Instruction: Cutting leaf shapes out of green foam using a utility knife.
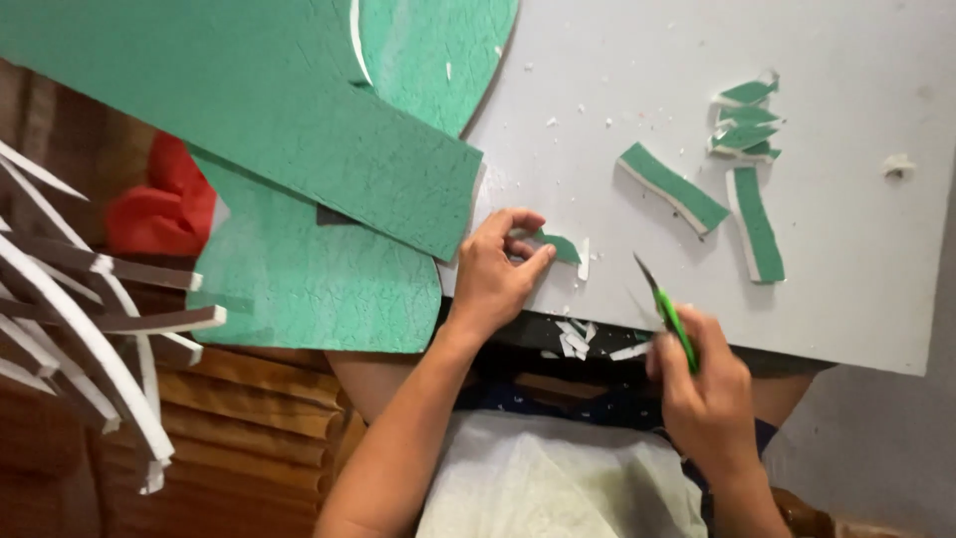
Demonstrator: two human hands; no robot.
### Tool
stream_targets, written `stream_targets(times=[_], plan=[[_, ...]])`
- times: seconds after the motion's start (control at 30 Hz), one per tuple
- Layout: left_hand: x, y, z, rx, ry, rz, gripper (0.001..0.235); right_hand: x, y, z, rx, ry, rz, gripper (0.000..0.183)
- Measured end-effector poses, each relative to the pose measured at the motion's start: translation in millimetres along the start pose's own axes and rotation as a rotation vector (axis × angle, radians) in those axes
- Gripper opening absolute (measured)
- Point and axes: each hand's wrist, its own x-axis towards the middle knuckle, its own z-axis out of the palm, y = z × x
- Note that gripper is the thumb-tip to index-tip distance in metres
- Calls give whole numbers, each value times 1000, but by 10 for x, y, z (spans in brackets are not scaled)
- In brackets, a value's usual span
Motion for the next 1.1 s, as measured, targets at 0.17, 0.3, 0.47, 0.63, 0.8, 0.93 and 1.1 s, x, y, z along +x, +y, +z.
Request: stream_targets(times=[0.17,0.3,0.47,0.63,0.8,0.93,1.1], plan=[[-42,-132,55,-189,59,22,42,632,6,217,315,45,-154,31],[-68,-164,75,-204,72,11,46,845,-25,425,210,-24,-132,38],[-64,-218,62,-128,78,18,42,820,-209,500,5,-11,-129,33],[-114,-148,8,-53,70,-29,28,716,-138,348,-59,-67,-80,21],[-150,-79,31,-398,51,-242,32,412,-214,-122,119,-188,21,32],[-168,54,93,-707,67,-413,36,532,338,26,14,62,-156,28],[-182,178,102,-944,86,-573,34,457,479,208,-186,301,-501,36]])
